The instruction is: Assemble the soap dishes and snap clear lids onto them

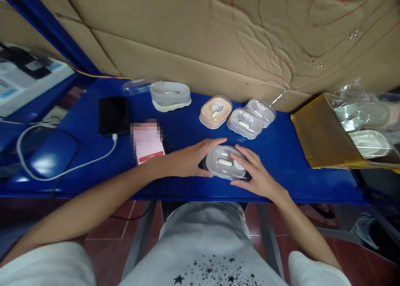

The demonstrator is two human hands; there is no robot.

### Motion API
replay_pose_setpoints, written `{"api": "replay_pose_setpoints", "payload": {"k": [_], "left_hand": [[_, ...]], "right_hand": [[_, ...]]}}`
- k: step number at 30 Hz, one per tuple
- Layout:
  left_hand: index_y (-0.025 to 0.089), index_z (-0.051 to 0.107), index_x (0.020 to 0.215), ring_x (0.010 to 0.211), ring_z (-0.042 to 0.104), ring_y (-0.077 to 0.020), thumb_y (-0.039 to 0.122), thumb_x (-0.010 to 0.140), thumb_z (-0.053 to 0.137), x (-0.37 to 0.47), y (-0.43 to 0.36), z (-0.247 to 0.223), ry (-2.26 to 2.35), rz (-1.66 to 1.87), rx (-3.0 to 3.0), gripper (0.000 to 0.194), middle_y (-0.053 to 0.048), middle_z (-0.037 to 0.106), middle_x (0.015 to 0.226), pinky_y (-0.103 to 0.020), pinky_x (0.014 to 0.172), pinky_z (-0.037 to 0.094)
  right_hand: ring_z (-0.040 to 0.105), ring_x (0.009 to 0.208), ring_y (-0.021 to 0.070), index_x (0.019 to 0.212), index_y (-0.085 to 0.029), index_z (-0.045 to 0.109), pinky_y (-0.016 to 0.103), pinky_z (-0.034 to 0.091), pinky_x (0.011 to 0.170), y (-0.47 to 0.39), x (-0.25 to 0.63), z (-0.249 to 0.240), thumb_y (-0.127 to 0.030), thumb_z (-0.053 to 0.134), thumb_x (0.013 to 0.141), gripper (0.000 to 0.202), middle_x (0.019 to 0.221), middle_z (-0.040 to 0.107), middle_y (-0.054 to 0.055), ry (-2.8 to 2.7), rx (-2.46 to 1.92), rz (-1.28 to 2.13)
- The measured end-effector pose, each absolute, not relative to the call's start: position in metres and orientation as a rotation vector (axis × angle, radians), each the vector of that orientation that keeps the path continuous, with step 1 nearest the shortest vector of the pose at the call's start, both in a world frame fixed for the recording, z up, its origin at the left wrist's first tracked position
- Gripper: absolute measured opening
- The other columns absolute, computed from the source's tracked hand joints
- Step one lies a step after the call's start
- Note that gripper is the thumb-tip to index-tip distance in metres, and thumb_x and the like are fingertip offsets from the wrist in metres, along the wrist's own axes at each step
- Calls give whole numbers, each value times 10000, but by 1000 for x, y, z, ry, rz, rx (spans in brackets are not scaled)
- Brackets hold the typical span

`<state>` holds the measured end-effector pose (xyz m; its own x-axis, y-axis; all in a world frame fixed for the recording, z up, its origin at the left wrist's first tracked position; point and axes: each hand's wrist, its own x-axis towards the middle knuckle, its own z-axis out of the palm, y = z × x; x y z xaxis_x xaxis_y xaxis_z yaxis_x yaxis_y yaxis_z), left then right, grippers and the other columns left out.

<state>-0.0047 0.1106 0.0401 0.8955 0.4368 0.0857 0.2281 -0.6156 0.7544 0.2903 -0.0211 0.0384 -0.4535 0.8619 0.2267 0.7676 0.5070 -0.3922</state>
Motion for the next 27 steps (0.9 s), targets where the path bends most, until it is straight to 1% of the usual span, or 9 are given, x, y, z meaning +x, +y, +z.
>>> {"api": "replay_pose_setpoints", "payload": {"k": [4,7,13,15,18,19,21,24,27], "left_hand": [[354,108,1771,1651,388,-329,354,918,869,-5,110,36,435,334,2239,1143,-155,334,1797,-513,1318,397],[360,128,1769,1642,397,-330,338,932,858,-5,110,34,428,343,2241,1111,-158,354,1781,-517,1318,390],[370,173,1762,1618,435,-289,359,956,837,-7,112,41,385,339,2267,1045,-118,408,1757,-453,1308,403],[340,248,1747,1602,454,-295,406,1002,776,-12,121,47,453,346,2343,916,-119,429,1743,-454,1301,410],[246,389,1691,1590,449,-352,429,1066,653,-25,149,55,799,425,2530,702,-163,445,1720,-527,1313,371],[210,406,1681,1597,428,-378,423,1075,625,-31,161,57,943,457,2577,678,-188,433,1722,-561,1320,345],[154,391,1683,1623,366,-427,417,1086,584,-43,183,58,1193,488,2613,680,-238,375,1747,-620,1315,314],[117,358,1693,1635,312,-477,414,1083,562,-54,207,55,1432,444,2606,708,-283,331,1757,-682,1283,309],[118,399,1674,1569,404,-476,370,1062,574,-55,211,53,1525,359,2655,684,-276,461,1665,-675,1257,328]], "right_hand": [[410,1620,370,1746,-341,329,635,436,1264,-2,277,41,-528,710,1036,827,1770,397,146,-2461,-1242,217],[436,1596,372,1751,-333,316,630,452,1252,3,277,39,-529,719,1030,849,1754,413,158,-2466,-1223,186],[445,1591,387,1752,-368,286,637,457,1245,-11,280,41,-516,729,1024,865,1765,405,137,-2476,-1320,192],[461,1580,398,1735,-368,314,649,474,1217,-23,294,43,-510,728,1023,836,1763,412,142,-2465,-1395,202],[502,1543,436,1716,-338,325,705,460,1188,-44,337,41,-520,763,986,871,1709,488,170,-2309,-1557,104],[509,1533,458,1713,-328,325,738,438,1186,-50,355,40,-528,765,977,880,1686,515,179,-2229,-1621,37],[489,1535,512,1683,-350,394,805,395,1172,-57,391,36,-537,717,1000,779,1676,531,170,-2126,-1740,-91],[426,1562,555,1646,-456,470,816,357,1184,-51,433,32,-498,647,1045,628,1752,444,90,-2040,-1861,-242],[350,1594,576,1681,-531,393,823,297,1219,-28,441,36,-440,593,1077,642,1844,248,-3,-1972,-1885,-367]]}}
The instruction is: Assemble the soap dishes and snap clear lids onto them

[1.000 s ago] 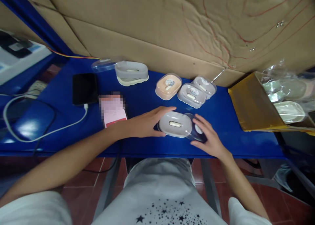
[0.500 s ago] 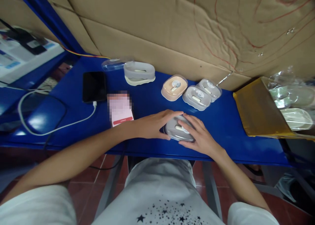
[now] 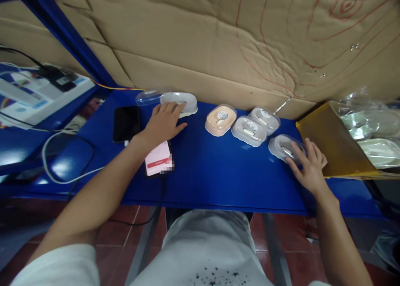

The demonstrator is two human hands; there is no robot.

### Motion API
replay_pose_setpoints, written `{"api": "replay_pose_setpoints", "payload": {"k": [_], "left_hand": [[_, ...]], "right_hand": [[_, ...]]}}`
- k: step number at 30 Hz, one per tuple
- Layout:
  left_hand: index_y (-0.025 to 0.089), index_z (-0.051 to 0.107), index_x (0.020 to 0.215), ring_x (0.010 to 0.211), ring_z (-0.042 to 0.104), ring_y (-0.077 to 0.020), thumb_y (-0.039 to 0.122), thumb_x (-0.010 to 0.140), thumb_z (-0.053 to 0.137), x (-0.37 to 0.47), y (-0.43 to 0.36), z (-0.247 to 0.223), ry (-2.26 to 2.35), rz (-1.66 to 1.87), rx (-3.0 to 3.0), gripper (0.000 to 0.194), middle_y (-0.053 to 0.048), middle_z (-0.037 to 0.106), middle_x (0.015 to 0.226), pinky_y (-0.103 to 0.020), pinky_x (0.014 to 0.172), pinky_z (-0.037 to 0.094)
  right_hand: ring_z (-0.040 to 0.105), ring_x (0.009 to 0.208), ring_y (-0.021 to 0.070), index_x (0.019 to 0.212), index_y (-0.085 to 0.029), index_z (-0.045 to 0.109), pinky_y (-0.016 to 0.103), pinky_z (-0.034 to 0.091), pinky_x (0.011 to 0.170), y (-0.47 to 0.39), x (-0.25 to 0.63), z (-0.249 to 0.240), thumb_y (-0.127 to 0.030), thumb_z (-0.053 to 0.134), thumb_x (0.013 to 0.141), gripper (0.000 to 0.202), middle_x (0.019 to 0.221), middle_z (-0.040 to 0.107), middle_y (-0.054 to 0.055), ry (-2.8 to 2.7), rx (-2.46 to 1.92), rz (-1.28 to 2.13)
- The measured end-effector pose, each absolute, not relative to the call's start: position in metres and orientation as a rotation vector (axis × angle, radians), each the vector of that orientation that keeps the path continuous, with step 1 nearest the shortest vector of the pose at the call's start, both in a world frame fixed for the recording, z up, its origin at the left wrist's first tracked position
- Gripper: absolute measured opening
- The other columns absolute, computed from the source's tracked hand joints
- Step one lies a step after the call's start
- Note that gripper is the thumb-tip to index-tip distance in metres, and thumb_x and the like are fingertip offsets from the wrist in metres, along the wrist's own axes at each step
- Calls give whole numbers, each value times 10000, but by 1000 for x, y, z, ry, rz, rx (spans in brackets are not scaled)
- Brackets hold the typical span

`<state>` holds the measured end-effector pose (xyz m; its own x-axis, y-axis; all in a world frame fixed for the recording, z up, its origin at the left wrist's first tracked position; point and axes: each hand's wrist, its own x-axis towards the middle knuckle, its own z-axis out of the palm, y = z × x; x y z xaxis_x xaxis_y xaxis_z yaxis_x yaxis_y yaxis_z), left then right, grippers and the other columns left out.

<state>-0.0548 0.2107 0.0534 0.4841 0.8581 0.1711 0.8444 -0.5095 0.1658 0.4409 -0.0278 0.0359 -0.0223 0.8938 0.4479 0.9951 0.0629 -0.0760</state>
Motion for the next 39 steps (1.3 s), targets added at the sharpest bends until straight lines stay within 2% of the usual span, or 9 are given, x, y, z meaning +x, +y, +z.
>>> {"api": "replay_pose_setpoints", "payload": {"k": [2,7,11,16,22,27,30,34,39], "left_hand": [[168,499,1619,1487,495,-458,330,1050,573,-51,205,55,1533,315,2700,596,-237,563,1566,-657,1214,372],[271,697,1404,1373,591,-407,268,1019,599,-46,180,67,1355,208,2828,397,-157,694,1379,-598,1101,441],[275,719,1333,1287,664,-362,274,1009,662,-47,158,74,1025,102,2824,329,-114,726,1314,-523,1053,473],[297,620,1443,1338,642,-317,278,1042,681,-35,131,67,554,188,2759,406,-112,631,1478,-493,1103,520],[278,319,1695,1619,378,-407,394,1030,738,-14,122,46,644,391,2697,794,-203,323,1756,-599,1275,422],[318,182,1744,1495,570,-315,277,1084,623,-8,117,41,588,306,2609,794,-138,489,1693,-492,1234,470],[299,366,1678,1448,612,-297,245,1091,607,-7,112,47,481,242,2678,637,-106,562,1650,-462,1218,468],[243,673,1341,1291,701,-298,264,1084,655,-5,110,51,437,158,2815,258,-94,692,1464,-455,1119,523],[246,468,1577,1298,689,-316,337,1043,745,-4,108,48,506,316,2846,609,-133,666,1456,-465,1103,545]], "right_hand": [[360,1592,560,1707,-499,360,800,293,1247,-11,426,42,-423,621,1071,692,1850,231,18,-1962,-1833,-410],[496,1536,435,1734,-393,331,703,429,1220,17,347,57,-372,633,1084,717,1739,451,120,-2246,-1503,-245],[550,1508,346,1702,-328,421,606,475,1225,22,287,58,-348,607,1102,629,1689,537,112,-2461,-1248,-13],[417,1622,355,1670,-242,471,622,403,1297,23,252,47,-538,631,1083,677,1698,524,151,-2543,-1125,59],[535,1550,292,1750,-280,291,589,466,1275,12,271,38,-369,583,1127,694,1654,579,135,-2334,-1214,335],[575,1504,313,1681,-319,456,608,497,1246,-17,293,32,-285,579,1117,577,1578,648,112,-2135,-1340,368],[565,1506,342,1628,-350,536,683,434,1269,-38,303,26,-280,594,1110,526,1565,660,96,-1998,-1539,258],[486,1570,354,1597,-408,570,745,354,1296,-61,311,19,-274,572,1116,499,1622,616,45,-1854,-1708,160],[391,1641,298,1635,-398,522,609,442,1300,-67,304,23,-208,556,1111,559,1728,499,14,-2024,-1518,328]]}}
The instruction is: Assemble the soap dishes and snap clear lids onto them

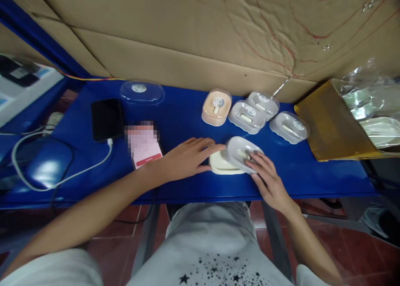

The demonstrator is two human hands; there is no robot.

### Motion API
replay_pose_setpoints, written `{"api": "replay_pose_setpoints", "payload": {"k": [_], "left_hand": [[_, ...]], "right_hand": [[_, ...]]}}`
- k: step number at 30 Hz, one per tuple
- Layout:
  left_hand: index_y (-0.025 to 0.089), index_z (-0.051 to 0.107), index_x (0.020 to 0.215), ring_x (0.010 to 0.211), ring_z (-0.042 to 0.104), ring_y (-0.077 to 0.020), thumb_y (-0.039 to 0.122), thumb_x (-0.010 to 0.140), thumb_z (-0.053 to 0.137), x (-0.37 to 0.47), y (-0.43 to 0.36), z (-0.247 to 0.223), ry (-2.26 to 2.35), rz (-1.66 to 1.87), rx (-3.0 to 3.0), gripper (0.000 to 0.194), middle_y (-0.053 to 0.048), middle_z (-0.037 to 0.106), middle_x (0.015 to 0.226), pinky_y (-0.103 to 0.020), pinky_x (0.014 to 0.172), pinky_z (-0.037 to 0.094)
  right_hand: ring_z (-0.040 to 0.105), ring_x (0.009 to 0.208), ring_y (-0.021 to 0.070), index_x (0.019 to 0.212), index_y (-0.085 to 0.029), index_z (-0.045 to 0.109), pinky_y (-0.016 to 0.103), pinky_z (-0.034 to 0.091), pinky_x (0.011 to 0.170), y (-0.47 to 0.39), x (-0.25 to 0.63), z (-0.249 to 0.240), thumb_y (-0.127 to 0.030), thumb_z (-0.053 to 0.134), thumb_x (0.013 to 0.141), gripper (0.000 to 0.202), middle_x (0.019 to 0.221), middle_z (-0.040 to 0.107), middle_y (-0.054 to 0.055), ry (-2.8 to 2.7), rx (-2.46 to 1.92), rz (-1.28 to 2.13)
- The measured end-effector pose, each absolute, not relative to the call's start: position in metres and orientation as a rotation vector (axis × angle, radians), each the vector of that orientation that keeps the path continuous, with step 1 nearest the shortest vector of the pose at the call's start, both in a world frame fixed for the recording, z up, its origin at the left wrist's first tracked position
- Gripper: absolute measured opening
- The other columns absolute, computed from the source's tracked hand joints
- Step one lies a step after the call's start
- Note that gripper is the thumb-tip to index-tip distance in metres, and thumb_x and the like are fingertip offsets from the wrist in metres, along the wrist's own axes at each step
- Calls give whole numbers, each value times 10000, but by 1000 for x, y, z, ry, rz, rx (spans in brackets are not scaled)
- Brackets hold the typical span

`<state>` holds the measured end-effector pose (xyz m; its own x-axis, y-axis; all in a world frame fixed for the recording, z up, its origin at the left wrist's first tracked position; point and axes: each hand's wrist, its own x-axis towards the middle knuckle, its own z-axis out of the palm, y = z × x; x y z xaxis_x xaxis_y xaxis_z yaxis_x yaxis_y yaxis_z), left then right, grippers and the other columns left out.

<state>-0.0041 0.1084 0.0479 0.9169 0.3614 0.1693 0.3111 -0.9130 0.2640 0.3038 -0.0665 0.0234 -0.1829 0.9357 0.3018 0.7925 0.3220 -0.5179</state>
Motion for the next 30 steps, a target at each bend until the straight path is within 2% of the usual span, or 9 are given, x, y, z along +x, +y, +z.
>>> {"api": "replay_pose_setpoints", "payload": {"k": [2,4,8,13,17,21,25,28,30], "left_hand": [[262,378,1644,1402,628,-334,313,1035,750,-5,110,46,511,395,2851,715,-156,599,1547,-484,1148,529],[273,398,1641,1449,593,-344,285,1030,747,-7,113,45,482,407,2851,704,-164,557,1596,-497,1175,517],[292,527,1578,1347,662,-330,289,1033,737,-10,123,44,458,238,2846,584,-138,598,1564,-491,1157,529],[302,532,1606,1464,582,-356,619,978,770,-12,122,45,521,114,2739,743,-135,600,1589,-505,1240,442],[300,531,1617,1473,583,-343,699,1024,650,-19,132,56,570,197,2681,725,-117,604,1609,-495,1253,426],[226,500,1622,1508,537,-304,503,1120,503,-47,194,75,944,390,2713,574,-113,583,1626,-494,1285,395],[130,531,1558,1486,490,-354,485,983,713,-89,272,86,1385,184,2709,700,-143,537,1622,-668,1276,332],[92,488,1580,1386,539,-264,505,921,780,-107,301,85,1416,-59,2578,831,-116,579,1566,-538,1242,413],[103,500,1582,1381,537,-272,529,906,797,-106,302,80,1393,-74,2573,853,-117,590,1545,-525,1238,405]], "right_hand": [[351,1665,288,1627,-365,533,592,448,1299,-61,298,28,-162,534,1110,555,1748,471,31,-2136,-1418,361],[372,1657,282,1620,-326,540,585,457,1288,-52,292,31,-142,526,1111,541,1712,520,64,-2205,-1352,333],[584,1500,281,1575,-300,575,583,489,1221,-35,283,34,-185,564,1121,469,1522,704,81,-2281,-1325,187],[683,1355,282,1481,-269,651,512,538,1098,-26,275,30,-182,561,1120,382,1426,757,101,-2340,-1350,34],[631,1407,321,1514,-253,622,540,504,1144,-29,272,25,-229,594,1108,408,1519,684,148,-2347,-1389,-26],[530,1508,372,1653,-291,465,620,446,1202,-34,272,20,-321,599,1110,560,1666,542,172,-2303,-1461,-63],[524,1509,373,1633,-284,480,596,478,1169,-34,272,18,-318,581,1117,527,1669,529,183,-2299,-1458,-29],[525,1507,374,1595,-275,520,586,488,1159,-33,272,17,-321,579,1117,483,1673,518,187,-2281,-1464,-16],[520,1511,376,1591,-278,517,595,482,1164,-33,272,17,-329,574,1120,478,1681,508,187,-2273,-1473,-9]]}}
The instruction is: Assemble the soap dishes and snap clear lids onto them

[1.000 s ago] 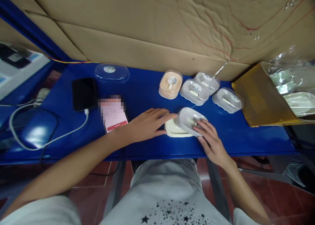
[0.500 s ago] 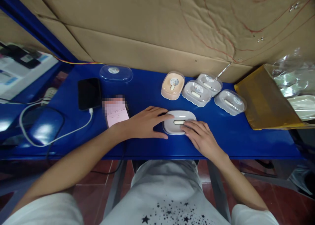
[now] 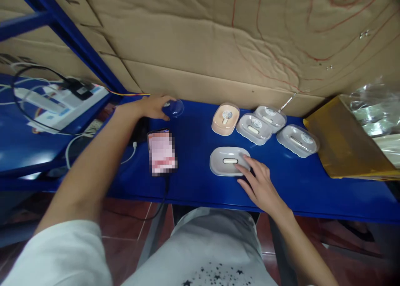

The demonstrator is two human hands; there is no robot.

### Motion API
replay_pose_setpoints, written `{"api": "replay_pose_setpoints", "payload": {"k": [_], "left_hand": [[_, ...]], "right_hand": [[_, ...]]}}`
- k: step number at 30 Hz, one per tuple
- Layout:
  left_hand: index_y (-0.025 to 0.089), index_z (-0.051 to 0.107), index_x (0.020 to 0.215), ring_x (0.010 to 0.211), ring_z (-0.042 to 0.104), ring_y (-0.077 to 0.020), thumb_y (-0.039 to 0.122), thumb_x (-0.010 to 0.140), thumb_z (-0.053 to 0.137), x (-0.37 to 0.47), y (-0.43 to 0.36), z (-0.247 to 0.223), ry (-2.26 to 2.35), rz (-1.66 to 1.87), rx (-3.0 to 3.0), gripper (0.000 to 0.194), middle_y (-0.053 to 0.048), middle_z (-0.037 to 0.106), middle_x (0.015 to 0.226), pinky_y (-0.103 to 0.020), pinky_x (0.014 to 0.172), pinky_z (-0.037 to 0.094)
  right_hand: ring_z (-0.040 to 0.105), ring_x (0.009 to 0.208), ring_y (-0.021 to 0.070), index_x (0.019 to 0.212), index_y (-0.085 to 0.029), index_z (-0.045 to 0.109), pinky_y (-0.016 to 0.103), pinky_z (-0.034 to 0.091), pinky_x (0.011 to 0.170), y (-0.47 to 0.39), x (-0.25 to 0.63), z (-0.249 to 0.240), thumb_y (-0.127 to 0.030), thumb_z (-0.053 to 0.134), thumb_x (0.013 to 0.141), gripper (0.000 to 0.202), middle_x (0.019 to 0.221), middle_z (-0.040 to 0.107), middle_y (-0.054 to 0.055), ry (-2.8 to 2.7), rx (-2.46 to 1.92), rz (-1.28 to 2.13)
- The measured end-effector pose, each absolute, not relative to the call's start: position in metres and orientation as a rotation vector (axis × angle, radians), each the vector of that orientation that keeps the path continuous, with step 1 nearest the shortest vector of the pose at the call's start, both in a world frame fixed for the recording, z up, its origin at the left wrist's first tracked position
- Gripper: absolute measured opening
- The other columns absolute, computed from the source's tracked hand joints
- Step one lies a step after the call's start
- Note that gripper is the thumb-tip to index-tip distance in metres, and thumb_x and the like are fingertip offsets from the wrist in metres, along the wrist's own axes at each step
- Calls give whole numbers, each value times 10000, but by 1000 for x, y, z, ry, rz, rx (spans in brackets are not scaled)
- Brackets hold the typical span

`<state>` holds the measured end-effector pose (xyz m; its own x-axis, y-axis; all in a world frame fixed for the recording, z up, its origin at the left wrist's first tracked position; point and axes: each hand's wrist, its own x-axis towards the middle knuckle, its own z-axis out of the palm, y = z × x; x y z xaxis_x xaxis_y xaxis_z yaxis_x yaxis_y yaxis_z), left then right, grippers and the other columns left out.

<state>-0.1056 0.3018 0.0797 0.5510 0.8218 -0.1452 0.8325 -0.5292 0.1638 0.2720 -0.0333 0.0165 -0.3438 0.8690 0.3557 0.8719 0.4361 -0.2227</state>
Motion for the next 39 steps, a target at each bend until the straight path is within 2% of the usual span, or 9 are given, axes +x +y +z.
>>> {"api": "replay_pose_setpoints", "payload": {"k": [3,5,8,10,14,17,25,32,39], "left_hand": [[232,576,1556,1447,498,-354,653,874,795,-89,288,71,1344,-19,2610,831,-100,557,1566,-612,1254,337],[306,573,1563,1464,506,-358,739,820,791,-75,276,67,1195,-3,2587,887,-90,521,1612,-547,1247,368],[285,569,1556,1449,552,-340,796,790,760,-55,251,72,962,37,2516,940,-103,563,1599,-445,1223,415],[281,596,1519,1417,584,-344,807,840,714,-42,226,81,933,64,2522,867,-91,638,1530,-460,1221,418],[343,542,1570,1450,568,-351,764,941,675,-7,154,93,880,254,2591,768,-74,609,1579,-504,1222,437],[313,524,1584,1413,600,-377,729,940,730,24,105,88,911,348,2613,794,-110,588,1593,-553,1197,478],[299,532,1575,1384,614,-409,703,972,722,48,82,67,981,289,2694,750,-143,575,1600,-591,1139,524],[290,345,1698,1635,364,-424,632,979,749,20,85,53,792,356,2584,893,-193,285,1793,-626,1308,392],[328,430,1633,1611,437,-334,545,1042,694,-3,84,42,783,436,2455,682,-118,386,1757,-538,1348,384]], "right_hand": [[506,1527,384,1612,-297,486,618,469,1174,-34,273,15,-347,561,1126,494,1689,496,186,-2261,-1488,-2],[497,1538,389,1634,-311,458,626,464,1179,-34,274,14,-358,558,1127,519,1692,489,187,-2243,-1496,-1],[488,1551,396,1687,-332,379,630,462,1187,-35,275,13,-375,556,1129,587,1708,464,192,-2208,-1513,17],[479,1565,400,1731,-340,288,632,469,1191,-35,275,14,-392,560,1128,664,1720,443,199,-2167,-1527,44],[404,1629,399,1776,-356,129,648,458,1229,-37,277,15,-403,594,1112,812,1770,369,199,-2060,-1525,67],[330,1669,396,1782,-371,93,669,433,1259,-37,278,17,-392,595,1109,840,1817,293,170,-2023,-1543,74],[418,1632,347,1772,-417,182,617,479,1241,-34,279,18,-350,558,1130,747,1798,365,119,-2085,-1528,123],[532,1555,338,1749,-402,291,569,547,1183,-35,279,17,-315,602,1116,711,1735,474,125,-2055,-1491,121],[558,1535,330,1745,-418,299,549,555,1174,-34,280,17,-280,621,1106,729,1699,525,119,-2082,-1458,90]]}}
